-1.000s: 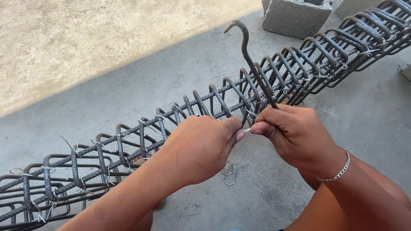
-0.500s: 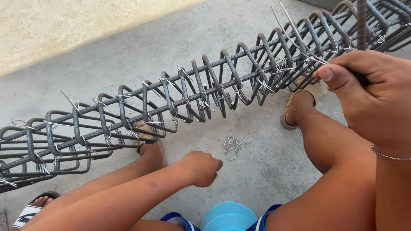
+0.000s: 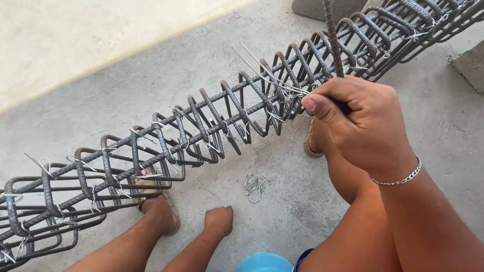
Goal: The person ties a rebar cage using thin wire and a hook tool. They wrap the wire around the intersections of the rebar and twist it to secure the structure.
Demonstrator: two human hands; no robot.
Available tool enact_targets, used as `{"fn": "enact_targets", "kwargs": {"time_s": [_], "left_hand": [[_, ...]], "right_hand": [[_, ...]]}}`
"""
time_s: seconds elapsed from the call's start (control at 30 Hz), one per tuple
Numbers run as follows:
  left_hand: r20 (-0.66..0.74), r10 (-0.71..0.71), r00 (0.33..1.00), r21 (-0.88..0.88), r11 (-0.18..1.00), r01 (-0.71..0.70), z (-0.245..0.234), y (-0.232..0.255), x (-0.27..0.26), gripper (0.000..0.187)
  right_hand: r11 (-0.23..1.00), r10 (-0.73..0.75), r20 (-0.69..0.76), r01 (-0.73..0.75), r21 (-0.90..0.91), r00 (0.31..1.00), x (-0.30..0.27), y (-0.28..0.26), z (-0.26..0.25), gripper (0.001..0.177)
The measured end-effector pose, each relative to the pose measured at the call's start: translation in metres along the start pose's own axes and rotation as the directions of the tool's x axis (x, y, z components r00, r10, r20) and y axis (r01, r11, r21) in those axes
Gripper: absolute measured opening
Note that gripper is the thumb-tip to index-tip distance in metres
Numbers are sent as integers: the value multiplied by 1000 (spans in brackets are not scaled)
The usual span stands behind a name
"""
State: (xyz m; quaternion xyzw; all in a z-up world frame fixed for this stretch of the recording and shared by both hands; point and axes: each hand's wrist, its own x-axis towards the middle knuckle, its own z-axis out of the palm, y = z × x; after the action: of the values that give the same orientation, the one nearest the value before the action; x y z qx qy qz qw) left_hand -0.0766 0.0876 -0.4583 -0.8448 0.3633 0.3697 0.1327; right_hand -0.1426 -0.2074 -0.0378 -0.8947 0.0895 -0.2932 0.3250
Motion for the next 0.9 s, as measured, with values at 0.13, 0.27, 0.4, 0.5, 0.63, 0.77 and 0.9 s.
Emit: {"fn": "enact_targets", "kwargs": {"time_s": [0.13, 0.27, 0.4, 0.5, 0.63, 0.77, 0.9], "left_hand": [[-19, -70, 997, 244, 967, 73, 6, -10, 6, 27], [126, -172, 977, 76, 984, 163, 60, -32, 25, 25], [169, -67, 983, 4, 998, 67, 58, -34, 30, 25], [150, 2, 989, -6, 1000, -1, 5, -11, 8, 24], [22, 127, 992, -146, 982, -123, -22, 19, 15, 25], [-127, 193, 973, -422, 877, -230, -39, 48, 14, 27], [98, 329, 939, -362, 891, -274, -111, 76, -43, 71]], "right_hand": [[999, -14, 19, 13, 33, 1000, 5, 1, 4, 5], [998, 39, 96, -43, 39, 995, 2, 0, 5, 4], [999, 14, 111, -18, 30, 994, 3, -1, 4, 7], [998, 18, 143, -25, 49, 990, 6, -5, 6, 6], [996, 72, 215, -83, 40, 974, 7, -10, 13, 8], [998, 54, 274, -49, -25, 960, 7, -9, 20, 13], [993, 64, 314, -28, -116, 947, 6, -5, 24, 17]]}}
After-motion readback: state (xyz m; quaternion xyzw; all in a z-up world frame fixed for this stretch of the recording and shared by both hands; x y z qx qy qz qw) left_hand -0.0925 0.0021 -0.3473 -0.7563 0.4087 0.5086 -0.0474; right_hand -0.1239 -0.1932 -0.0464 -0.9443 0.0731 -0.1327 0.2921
